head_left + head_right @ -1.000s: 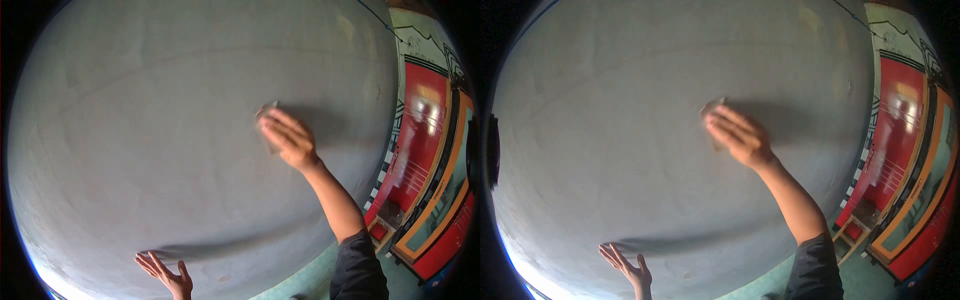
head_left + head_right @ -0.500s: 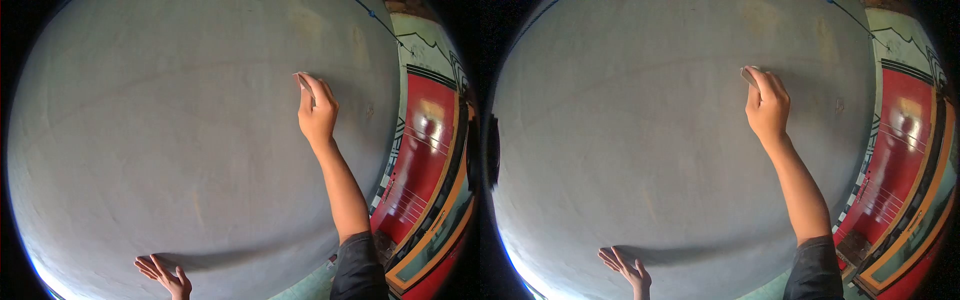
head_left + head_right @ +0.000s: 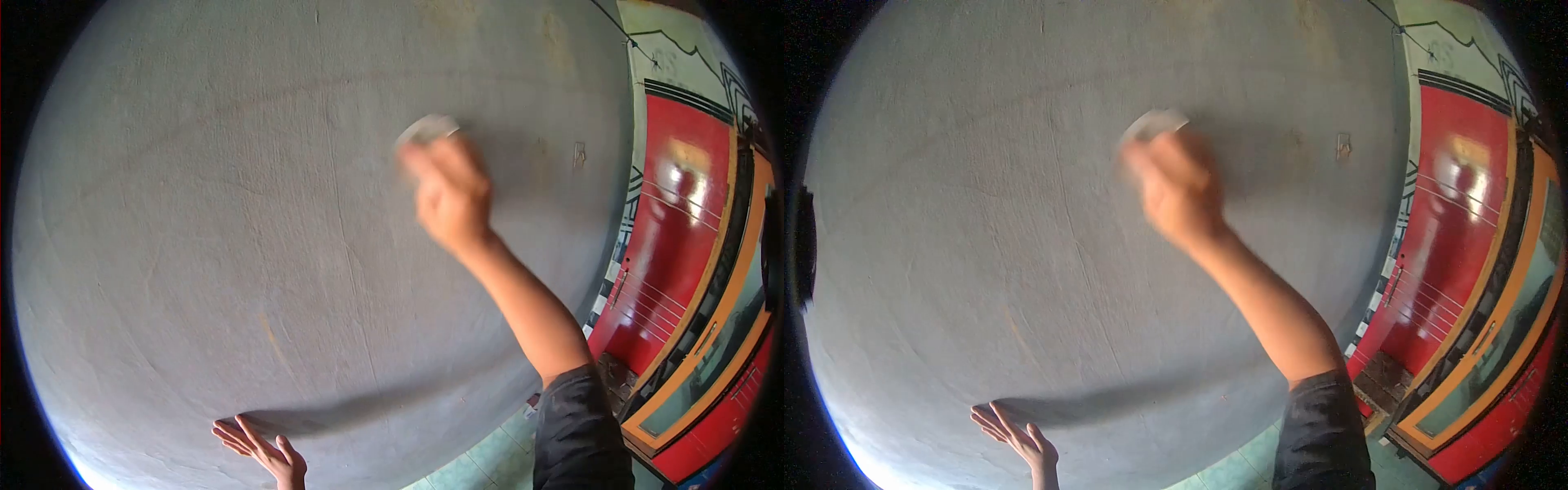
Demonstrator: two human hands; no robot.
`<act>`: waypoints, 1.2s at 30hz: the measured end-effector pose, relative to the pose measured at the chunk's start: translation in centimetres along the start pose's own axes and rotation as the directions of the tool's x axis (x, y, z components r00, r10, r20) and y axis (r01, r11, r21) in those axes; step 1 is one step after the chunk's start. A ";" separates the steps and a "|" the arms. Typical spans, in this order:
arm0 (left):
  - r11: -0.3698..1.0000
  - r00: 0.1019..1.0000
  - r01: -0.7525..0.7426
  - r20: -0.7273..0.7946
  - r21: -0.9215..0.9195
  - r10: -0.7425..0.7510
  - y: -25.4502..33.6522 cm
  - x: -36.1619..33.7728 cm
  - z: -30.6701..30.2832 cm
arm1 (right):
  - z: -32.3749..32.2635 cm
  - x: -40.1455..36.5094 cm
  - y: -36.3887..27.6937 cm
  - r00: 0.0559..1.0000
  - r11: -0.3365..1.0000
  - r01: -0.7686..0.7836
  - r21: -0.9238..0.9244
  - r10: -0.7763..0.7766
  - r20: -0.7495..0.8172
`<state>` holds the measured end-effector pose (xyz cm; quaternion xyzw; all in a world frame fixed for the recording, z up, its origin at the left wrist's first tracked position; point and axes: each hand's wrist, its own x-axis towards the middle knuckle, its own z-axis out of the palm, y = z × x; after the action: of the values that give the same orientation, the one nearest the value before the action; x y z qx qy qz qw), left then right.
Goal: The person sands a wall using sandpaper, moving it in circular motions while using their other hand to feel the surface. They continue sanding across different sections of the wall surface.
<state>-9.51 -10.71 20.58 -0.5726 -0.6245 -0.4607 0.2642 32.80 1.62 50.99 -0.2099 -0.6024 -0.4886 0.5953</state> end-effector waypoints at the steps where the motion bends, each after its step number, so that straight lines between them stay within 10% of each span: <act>1: 1.000 1.000 -0.005 -0.002 0.021 0.005 0.1 0.0 -0.1 | 0.2 -0.1 -1.8 0.974 0.972 0.228 0.052 -0.228 0.007; 4: 0.998 0.998 -0.058 0.001 -0.004 0.058 -0.2 -0.2 0.1 | 0.2 -1.2 -2.6 0.886 0.894 0.436 0.101 -0.447 0.123; 9: 0.989 0.989 -0.142 0.054 0.035 0.140 -1.0 0.4 -1.7 | -0.3 5.2 3.7 0.952 0.943 -0.303 -0.135 0.294 -0.083; 15: 0.993 0.992 -0.120 0.039 -0.010 0.121 -1.5 -1.3 -0.8 | 1.5 3.6 -6.4 0.941 0.950 0.286 0.124 -0.303 0.153; 22: 0.981 0.985 -0.173 -0.010 0.083 0.174 -2.4 -0.8 -1.8 | -0.7 2.2 -0.7 0.983 0.986 -0.154 -0.062 0.159 0.096; 28: 0.956 0.952 -0.255 -0.137 0.148 0.275 1.0 2.4 -1.0 | -0.3 -1.8 -2.6 0.923 0.954 0.301 -0.001 -0.291 0.252; 33: 0.928 0.930 -0.320 -0.126 0.191 0.346 5.5 8.4 -0.6 | -1.3 -0.4 3.9 0.992 0.978 0.001 -0.211 0.025 0.122; 36: 0.914 0.912 -0.351 -0.144 0.205 0.383 7.9 8.9 0.0 | -2.7 -2.2 2.7 0.951 0.978 0.205 -0.025 -0.193 0.242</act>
<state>-3.79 -7.17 30.33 -0.6102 -0.5167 -0.3963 0.4512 36.84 1.28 49.36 -0.2201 -0.6750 -0.5323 0.4611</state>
